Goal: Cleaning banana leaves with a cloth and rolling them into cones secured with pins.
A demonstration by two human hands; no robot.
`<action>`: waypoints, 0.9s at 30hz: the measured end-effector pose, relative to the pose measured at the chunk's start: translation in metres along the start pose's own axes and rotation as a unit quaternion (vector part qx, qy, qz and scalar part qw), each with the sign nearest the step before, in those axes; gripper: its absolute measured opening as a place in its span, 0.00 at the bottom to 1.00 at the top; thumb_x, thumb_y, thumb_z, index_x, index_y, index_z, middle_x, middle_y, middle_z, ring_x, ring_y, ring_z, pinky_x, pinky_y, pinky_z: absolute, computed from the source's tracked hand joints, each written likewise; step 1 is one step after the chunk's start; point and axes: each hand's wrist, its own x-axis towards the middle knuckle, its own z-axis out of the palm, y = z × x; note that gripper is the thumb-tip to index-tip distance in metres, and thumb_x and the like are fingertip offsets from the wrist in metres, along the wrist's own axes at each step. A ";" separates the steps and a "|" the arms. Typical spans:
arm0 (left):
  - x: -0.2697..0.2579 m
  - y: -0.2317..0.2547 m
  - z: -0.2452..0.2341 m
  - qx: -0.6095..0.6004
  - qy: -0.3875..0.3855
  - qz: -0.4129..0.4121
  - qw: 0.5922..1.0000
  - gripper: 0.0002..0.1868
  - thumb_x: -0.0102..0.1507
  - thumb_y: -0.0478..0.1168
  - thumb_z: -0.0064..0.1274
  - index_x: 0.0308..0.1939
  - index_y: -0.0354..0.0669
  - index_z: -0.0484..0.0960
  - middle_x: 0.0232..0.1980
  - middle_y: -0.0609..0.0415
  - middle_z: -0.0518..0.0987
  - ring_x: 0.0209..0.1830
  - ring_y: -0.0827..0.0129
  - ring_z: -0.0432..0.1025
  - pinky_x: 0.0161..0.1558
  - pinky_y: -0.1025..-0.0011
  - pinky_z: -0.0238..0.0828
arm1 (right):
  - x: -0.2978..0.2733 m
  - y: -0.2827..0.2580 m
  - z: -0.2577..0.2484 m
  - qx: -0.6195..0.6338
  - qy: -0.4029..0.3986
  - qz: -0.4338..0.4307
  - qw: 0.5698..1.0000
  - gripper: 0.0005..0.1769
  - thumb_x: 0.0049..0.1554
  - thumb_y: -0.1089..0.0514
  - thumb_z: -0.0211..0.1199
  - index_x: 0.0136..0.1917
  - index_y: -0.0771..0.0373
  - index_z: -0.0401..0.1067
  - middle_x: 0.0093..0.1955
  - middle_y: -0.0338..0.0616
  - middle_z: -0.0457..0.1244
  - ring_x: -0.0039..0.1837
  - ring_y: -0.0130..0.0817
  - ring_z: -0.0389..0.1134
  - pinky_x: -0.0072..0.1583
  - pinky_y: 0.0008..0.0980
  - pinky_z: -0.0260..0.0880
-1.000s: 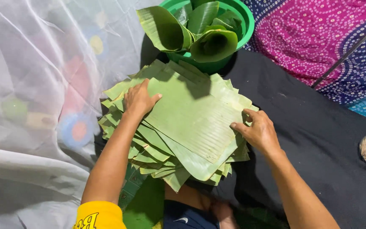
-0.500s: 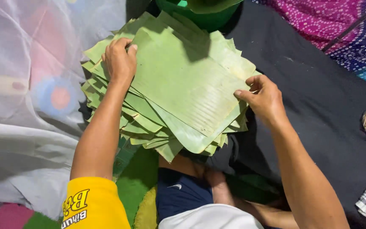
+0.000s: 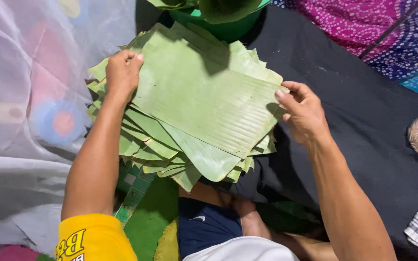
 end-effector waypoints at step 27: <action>-0.015 0.062 -0.040 -0.207 -0.234 -0.255 0.915 0.28 0.58 0.36 0.62 0.62 0.34 0.77 0.46 0.49 0.84 0.38 0.71 0.78 0.40 0.70 0.76 | -0.054 0.013 0.012 0.095 0.029 0.047 0.994 0.28 0.57 0.66 0.65 0.69 0.74 0.64 0.46 0.45 0.69 0.43 0.28 0.71 0.43 0.28 0.74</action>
